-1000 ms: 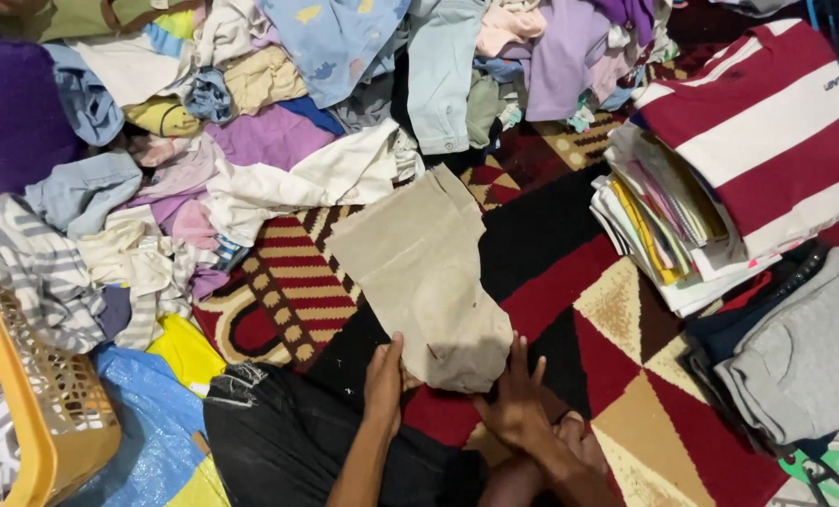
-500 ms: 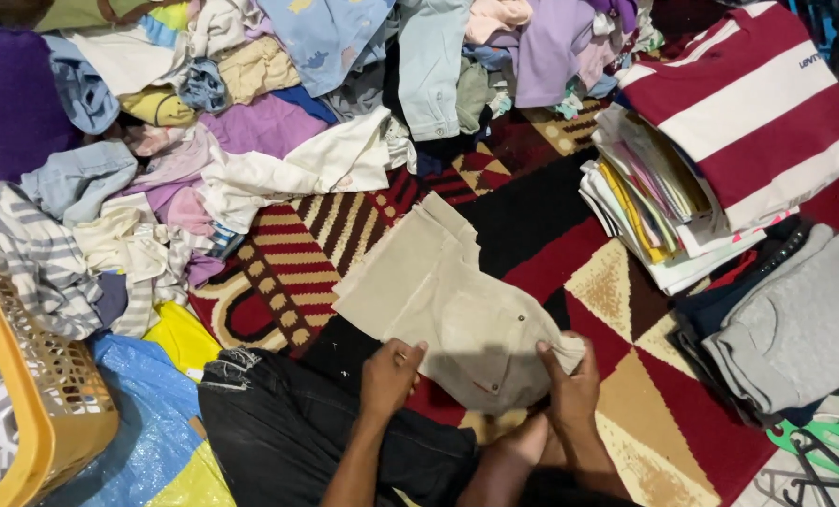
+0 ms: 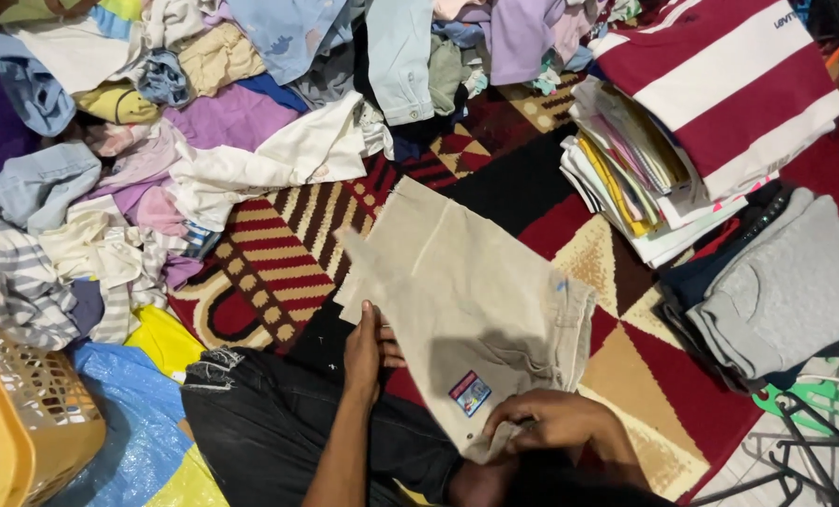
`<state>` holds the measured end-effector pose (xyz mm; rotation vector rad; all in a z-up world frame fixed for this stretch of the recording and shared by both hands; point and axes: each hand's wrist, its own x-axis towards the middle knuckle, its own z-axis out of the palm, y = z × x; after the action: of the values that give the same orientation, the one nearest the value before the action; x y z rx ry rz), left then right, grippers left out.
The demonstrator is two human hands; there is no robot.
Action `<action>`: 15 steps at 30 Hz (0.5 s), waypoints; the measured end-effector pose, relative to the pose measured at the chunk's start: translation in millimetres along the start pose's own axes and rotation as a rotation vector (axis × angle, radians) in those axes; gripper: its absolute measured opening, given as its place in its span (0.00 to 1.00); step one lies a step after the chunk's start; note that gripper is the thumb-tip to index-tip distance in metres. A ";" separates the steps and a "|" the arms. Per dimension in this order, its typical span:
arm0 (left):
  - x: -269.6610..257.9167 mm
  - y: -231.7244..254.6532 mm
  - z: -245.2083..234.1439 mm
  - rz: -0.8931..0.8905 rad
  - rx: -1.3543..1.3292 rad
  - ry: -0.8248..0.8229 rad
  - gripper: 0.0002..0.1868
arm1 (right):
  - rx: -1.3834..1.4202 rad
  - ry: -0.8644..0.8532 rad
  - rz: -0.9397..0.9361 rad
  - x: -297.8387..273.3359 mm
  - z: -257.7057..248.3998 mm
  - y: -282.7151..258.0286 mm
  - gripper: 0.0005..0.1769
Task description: The person is sitting on the floor and folding various items of clothing from a large pile and stacking them neatly.
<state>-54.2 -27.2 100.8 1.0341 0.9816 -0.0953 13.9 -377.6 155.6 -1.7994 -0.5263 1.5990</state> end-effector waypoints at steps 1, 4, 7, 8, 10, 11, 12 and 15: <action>-1.8 2.1 -0.1 0.013 -0.058 -0.005 0.50 | -0.138 -0.081 -0.150 15.8 6.3 25.2 0.25; -4.2 7.2 -10.1 0.058 -0.241 -0.015 0.56 | -0.062 -0.028 -0.038 13.7 4.3 14.2 0.28; -2.9 16.7 -16.7 0.110 -0.423 -0.034 0.63 | 0.111 0.402 0.059 10.3 4.6 5.6 0.26; -4.4 19.3 -20.3 0.109 -0.423 -0.031 0.63 | 0.112 0.398 0.059 9.5 2.0 10.2 0.26; -7.6 22.6 -27.5 0.159 -0.604 -0.036 0.71 | -0.083 0.975 0.091 7.5 -1.8 20.9 0.21; -10.0 24.7 -29.2 0.157 -0.603 -0.032 0.71 | -0.082 0.971 0.093 7.4 -6.8 32.8 0.21; -10.9 27.5 -29.0 0.193 -0.598 -0.032 0.62 | -0.269 1.211 0.130 6.2 -13.1 44.5 0.35; 14.1 12.0 -38.4 0.207 -0.520 0.081 0.39 | -0.166 1.245 0.345 14.8 -42.9 87.0 0.62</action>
<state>-64.4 13.4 93.2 0.6550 0.9009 0.3588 47.1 -437.2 85.0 -2.6427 0.2633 0.3449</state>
